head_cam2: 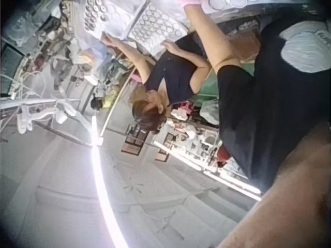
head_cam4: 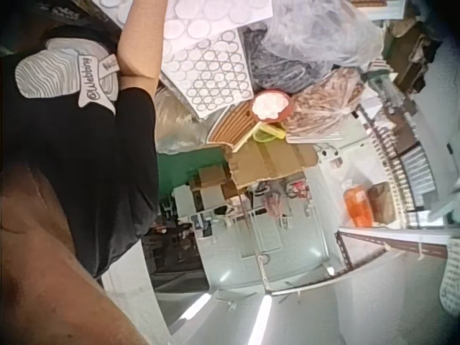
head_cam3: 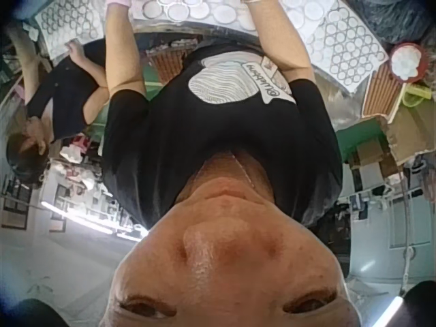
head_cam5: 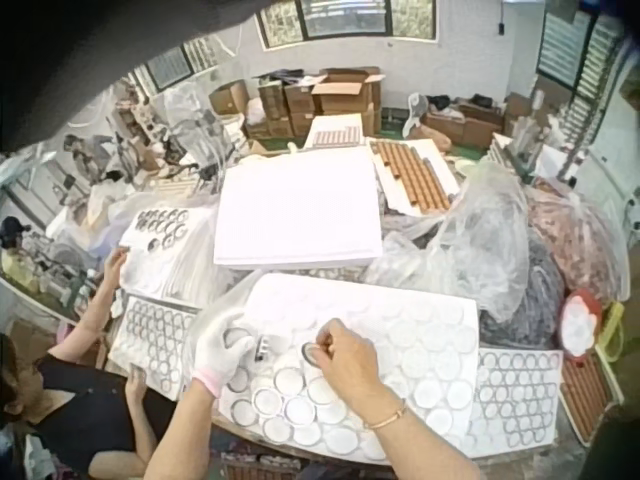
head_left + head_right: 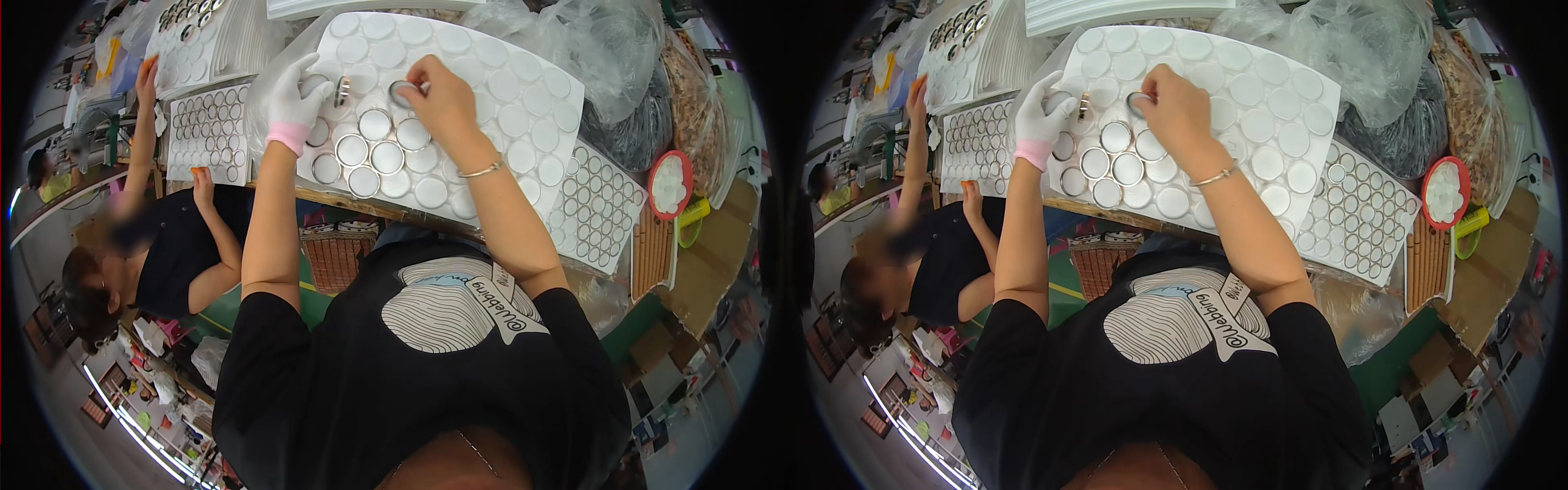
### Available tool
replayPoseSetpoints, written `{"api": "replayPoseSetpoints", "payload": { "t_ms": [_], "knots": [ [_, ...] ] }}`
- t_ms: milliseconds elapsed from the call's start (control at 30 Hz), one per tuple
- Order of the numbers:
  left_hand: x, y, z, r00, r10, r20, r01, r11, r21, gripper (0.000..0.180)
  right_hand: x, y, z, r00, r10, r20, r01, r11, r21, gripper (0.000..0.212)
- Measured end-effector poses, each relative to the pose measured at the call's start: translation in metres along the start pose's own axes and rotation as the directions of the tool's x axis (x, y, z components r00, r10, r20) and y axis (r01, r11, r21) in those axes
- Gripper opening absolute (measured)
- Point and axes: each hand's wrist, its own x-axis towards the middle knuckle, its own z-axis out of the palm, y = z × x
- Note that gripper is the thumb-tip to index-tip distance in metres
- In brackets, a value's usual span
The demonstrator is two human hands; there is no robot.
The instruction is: Manually placing circular components into a plastic organizer tray.
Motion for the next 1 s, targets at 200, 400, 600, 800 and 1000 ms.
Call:
{"api": "replayPoseSetpoints", "payload": {
  "t_ms": [200,400,600,800,1000],
  "knots": [
    [0.016,0.005,-0.024,0.897,-0.045,0.441,0.132,0.977,-0.169,0.044,-0.027,-0.003,-0.033,0.936,0.193,0.293,-0.250,0.953,0.170,0.033],
    [0.026,0.025,0.002,0.858,0.228,0.461,-0.365,0.901,0.233,0.033,-0.043,-0.005,-0.028,0.972,0.014,0.234,0.029,0.984,-0.178,0.033],
    [0.022,0.006,0.012,0.906,0.100,0.412,-0.134,0.989,0.056,0.028,-0.049,-0.006,-0.042,0.981,0.041,0.189,-0.014,0.990,-0.141,0.024],
    [0.021,0.031,0.008,0.906,-0.042,0.421,-0.017,0.991,0.136,0.029,-0.095,0.022,-0.117,0.937,0.299,-0.179,-0.167,0.837,0.521,0.022],
    [0.031,0.028,0.005,0.835,-0.169,0.523,0.130,0.985,0.112,0.035,-0.211,0.200,-0.173,0.589,0.664,-0.460,-0.474,0.745,0.469,0.026]
  ]
}}
